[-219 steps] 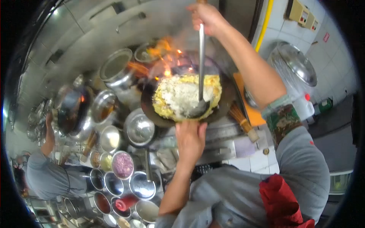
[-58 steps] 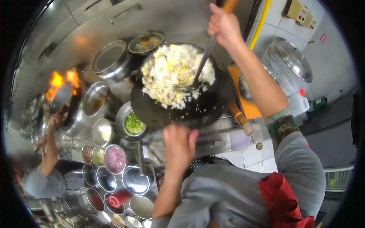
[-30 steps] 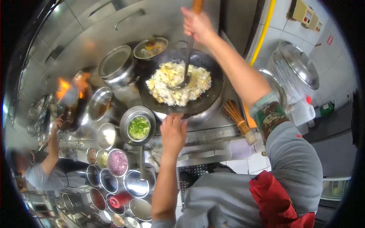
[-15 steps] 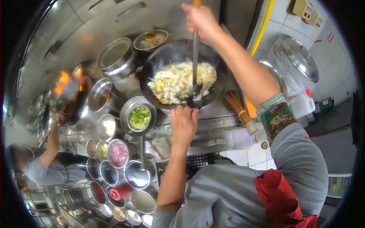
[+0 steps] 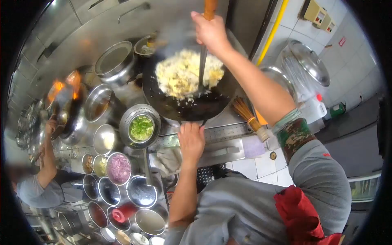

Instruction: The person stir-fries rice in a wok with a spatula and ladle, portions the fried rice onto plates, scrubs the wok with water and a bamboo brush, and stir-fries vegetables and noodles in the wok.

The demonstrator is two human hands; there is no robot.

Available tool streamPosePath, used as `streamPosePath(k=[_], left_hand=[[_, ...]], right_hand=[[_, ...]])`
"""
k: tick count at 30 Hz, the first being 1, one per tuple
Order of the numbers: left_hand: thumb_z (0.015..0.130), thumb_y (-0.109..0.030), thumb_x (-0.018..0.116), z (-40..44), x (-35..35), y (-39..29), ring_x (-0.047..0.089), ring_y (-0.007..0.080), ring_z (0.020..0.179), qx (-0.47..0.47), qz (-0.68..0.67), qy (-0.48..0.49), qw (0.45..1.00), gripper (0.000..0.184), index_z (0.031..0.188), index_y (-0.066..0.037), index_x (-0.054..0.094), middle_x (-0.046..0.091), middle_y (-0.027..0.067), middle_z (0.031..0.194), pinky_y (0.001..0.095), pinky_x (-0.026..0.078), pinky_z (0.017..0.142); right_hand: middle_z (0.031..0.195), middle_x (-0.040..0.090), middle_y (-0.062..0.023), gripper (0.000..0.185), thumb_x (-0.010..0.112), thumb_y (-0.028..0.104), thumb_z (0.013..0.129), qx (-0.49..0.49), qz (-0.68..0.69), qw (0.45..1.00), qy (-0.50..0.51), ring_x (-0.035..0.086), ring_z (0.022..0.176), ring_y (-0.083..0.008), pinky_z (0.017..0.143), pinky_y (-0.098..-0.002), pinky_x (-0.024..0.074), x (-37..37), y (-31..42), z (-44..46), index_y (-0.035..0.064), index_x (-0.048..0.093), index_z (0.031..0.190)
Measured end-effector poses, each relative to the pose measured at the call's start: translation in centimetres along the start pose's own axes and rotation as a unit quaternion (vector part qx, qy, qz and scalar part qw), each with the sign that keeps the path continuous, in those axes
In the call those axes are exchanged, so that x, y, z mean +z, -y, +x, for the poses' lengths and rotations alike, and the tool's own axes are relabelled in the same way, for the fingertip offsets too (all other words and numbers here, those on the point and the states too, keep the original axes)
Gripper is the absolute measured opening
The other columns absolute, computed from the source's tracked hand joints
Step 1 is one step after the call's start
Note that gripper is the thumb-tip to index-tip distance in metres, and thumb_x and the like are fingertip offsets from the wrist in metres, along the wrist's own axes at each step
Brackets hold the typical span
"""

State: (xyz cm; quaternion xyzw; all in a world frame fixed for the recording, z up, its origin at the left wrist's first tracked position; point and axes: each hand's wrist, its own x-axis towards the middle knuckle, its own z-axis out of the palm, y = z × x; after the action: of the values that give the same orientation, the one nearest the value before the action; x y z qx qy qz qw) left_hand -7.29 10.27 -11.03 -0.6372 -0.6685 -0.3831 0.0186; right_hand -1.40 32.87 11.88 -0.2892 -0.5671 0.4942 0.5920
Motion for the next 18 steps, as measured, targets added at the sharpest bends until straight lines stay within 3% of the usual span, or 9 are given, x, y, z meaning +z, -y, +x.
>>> streamPosePath(k=[4, 9, 10, 12, 16, 18], left_hand=[[0.082, -0.013, 0.07, -5.0, -2.1, -1.9, 0.05, 0.0358, 0.085, 0.032, -0.077, -0.001, 0.996, 0.016, 0.083, -0.006, 0.057, 0.052, 0.0147, 0.087, 0.0472, 0.041, 0.073], [0.084, -0.015, 0.069, 2.9, -3.1, -1.3, 0.052, 0.0359, 0.091, 0.021, -0.06, -0.018, 0.998, 0.015, 0.087, -0.005, 0.059, 0.054, 0.014, 0.089, 0.0465, 0.041, 0.077], [0.084, -0.017, 0.068, 3.8, -2.2, -0.6, 0.052, 0.0355, 0.092, 0.019, -0.049, -0.012, 0.999, 0.015, 0.088, -0.005, 0.06, 0.054, 0.0134, 0.091, 0.0464, 0.041, 0.078], [0.085, -0.019, 0.068, 4.7, -0.6, 0.2, 0.052, 0.035, 0.094, 0.007, -0.035, 0.002, 0.999, 0.015, 0.089, -0.006, 0.061, 0.055, 0.0128, 0.092, 0.0465, 0.042, 0.079], [0.085, -0.02, 0.067, 5.3, 1.7, 1.3, 0.053, 0.0343, 0.096, -0.018, -0.009, 0.038, 0.999, 0.015, 0.09, -0.007, 0.062, 0.056, 0.0115, 0.094, 0.0464, 0.042, 0.081], [0.086, -0.02, 0.068, 6.0, 1.8, 1.4, 0.054, 0.0341, 0.098, -0.005, -0.018, 0.036, 0.999, 0.017, 0.094, -0.006, 0.063, 0.059, 0.0122, 0.098, 0.0458, 0.043, 0.081]], right_hand=[[0.049, 0.035, 0.0024, 0.041, 0.062, 0.029, 0.096, -0.007, 0.077, 0.987, 0.14, 0.033, 0.039, -0.0104, 0.041, -0.03, 0.0315, -4.0, 1.2, -0.8, 0.0119, 0.04, 0.065], [0.048, 0.03, 0.004, 0.048, 0.063, 0.033, 0.095, 0.08, 0.081, 0.987, 0.113, 0.029, 0.039, -0.01, 0.041, -0.0292, 0.0285, -4.1, 4.0, 0.4, 0.0156, 0.036, 0.059], [0.049, 0.031, 0.0048, 0.044, 0.063, 0.033, 0.095, 0.069, 0.074, 0.987, 0.125, 0.03, 0.039, -0.0103, 0.041, -0.0293, 0.0278, -4.1, 5.1, 1.2, 0.0152, 0.039, 0.064], [0.048, 0.031, 0.0064, 0.033, 0.056, 0.023, 0.098, 0.042, 0.084, 0.995, 0.041, 0.03, 0.037, -0.0104, 0.035, -0.0291, 0.0269, -3.4, 8.1, 1.2, 0.0158, 0.04, 0.07], [0.049, 0.031, 0.0049, 0.038, 0.063, 0.03, 0.095, -0.083, 0.118, 0.986, 0.086, 0.031, 0.039, -0.0111, 0.039, -0.0292, 0.0265, -7.4, 2.0, 3.8, 0.0138, 0.041, 0.069], [0.05, 0.031, 0.0053, 0.034, 0.065, 0.024, 0.094, -0.033, 0.08, 0.996, 0.029, 0.031, 0.039, -0.012, 0.039, -0.0296, 0.0247, -5.7, -6.7, 3.0, 0.0135, 0.041, 0.072]])
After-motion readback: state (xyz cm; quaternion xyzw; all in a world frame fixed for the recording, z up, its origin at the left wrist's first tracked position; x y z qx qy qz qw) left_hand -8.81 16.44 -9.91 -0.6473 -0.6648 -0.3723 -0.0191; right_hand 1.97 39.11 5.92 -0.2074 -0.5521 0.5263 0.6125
